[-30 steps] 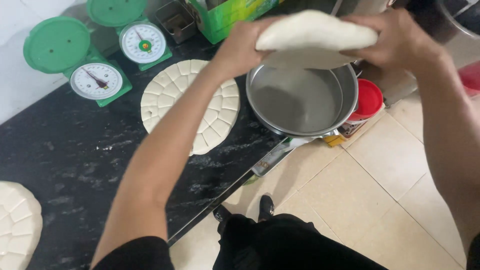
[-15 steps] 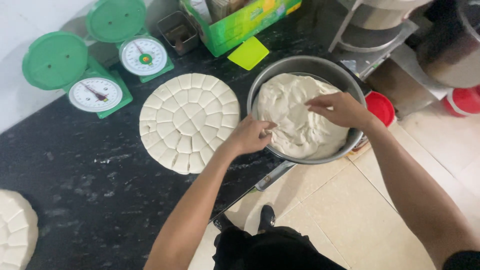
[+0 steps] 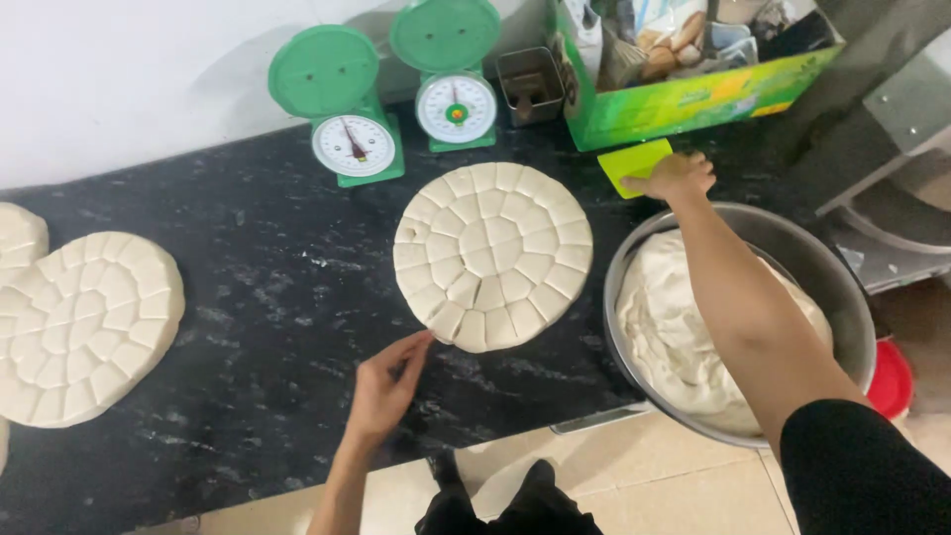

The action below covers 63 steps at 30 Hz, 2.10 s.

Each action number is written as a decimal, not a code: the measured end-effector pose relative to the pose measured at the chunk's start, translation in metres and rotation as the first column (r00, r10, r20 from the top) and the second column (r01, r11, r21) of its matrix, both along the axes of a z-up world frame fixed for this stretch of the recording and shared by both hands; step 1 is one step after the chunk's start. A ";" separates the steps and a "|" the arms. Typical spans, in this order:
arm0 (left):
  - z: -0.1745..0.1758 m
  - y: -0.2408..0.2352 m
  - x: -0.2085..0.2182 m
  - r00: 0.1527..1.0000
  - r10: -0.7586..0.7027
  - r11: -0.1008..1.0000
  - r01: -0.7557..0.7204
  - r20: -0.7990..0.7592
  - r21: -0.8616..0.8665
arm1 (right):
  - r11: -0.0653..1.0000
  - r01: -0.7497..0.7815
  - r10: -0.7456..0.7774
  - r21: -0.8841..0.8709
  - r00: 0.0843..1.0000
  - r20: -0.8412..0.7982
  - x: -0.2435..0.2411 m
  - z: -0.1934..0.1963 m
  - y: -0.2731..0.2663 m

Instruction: Flattening rounds of dough and using a circular scoring tool to create a pattern on the surface.

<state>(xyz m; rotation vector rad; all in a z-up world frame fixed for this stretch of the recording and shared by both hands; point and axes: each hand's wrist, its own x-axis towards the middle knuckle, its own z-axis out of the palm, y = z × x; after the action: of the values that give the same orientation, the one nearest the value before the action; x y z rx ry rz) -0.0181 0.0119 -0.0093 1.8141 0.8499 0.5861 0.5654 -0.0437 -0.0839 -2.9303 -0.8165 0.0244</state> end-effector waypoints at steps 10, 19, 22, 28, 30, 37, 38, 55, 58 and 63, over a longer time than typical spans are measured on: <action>-0.063 0.135 -0.132 0.882 0.468 0.850 -0.465 0.050 0.248 | 0.902 -0.238 0.211 0.359 0.971 0.114 -0.036 0.055 -0.021; -0.108 0.198 -0.165 0.824 0.564 0.658 -0.491 0.057 0.571 | 0.734 -0.340 0.594 0.588 0.740 -0.314 -0.336 0.079 0.109; -0.099 0.193 -0.163 0.840 0.540 0.663 -0.458 0.045 0.592 | 0.855 -0.449 0.509 0.259 0.822 -0.254 -0.411 0.044 0.157; -0.089 0.193 -0.161 0.829 0.554 0.687 -0.510 0.081 0.518 | 0.897 -0.367 0.415 0.245 0.891 -0.185 -0.467 0.016 0.246; -0.087 0.194 -0.161 0.826 0.560 0.690 -0.511 0.070 0.512 | 0.908 -0.336 0.386 0.253 0.903 -0.186 -0.489 0.026 0.285; -0.086 0.197 -0.161 0.836 0.548 0.726 -0.493 0.030 0.479 | 0.880 -0.428 0.471 0.204 0.839 -0.272 -0.548 0.038 0.351; -0.085 0.196 -0.163 0.839 0.543 0.727 -0.489 0.032 0.481 | 0.882 -0.424 0.468 0.207 0.841 -0.271 -0.546 0.043 0.340; -0.054 0.151 -0.097 0.914 0.394 0.783 -0.387 0.092 0.487 | 0.902 -0.063 0.171 0.426 0.960 -0.220 -0.224 0.164 -0.144; -0.022 0.092 0.002 0.959 0.187 0.883 -0.259 0.214 0.390 | 0.999 0.052 -0.052 -0.001 0.996 0.068 -0.206 0.183 -0.199; -0.008 -0.034 0.174 0.951 -0.123 0.929 0.010 0.284 0.370 | 0.860 -0.422 0.472 -0.286 0.871 0.137 -0.189 0.095 -0.244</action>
<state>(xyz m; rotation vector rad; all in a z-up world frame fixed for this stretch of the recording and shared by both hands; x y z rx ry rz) 0.1558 -0.0216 -0.0177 2.0057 0.4879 1.0021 0.3766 -0.2876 0.0115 -2.9152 -1.6317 -0.1526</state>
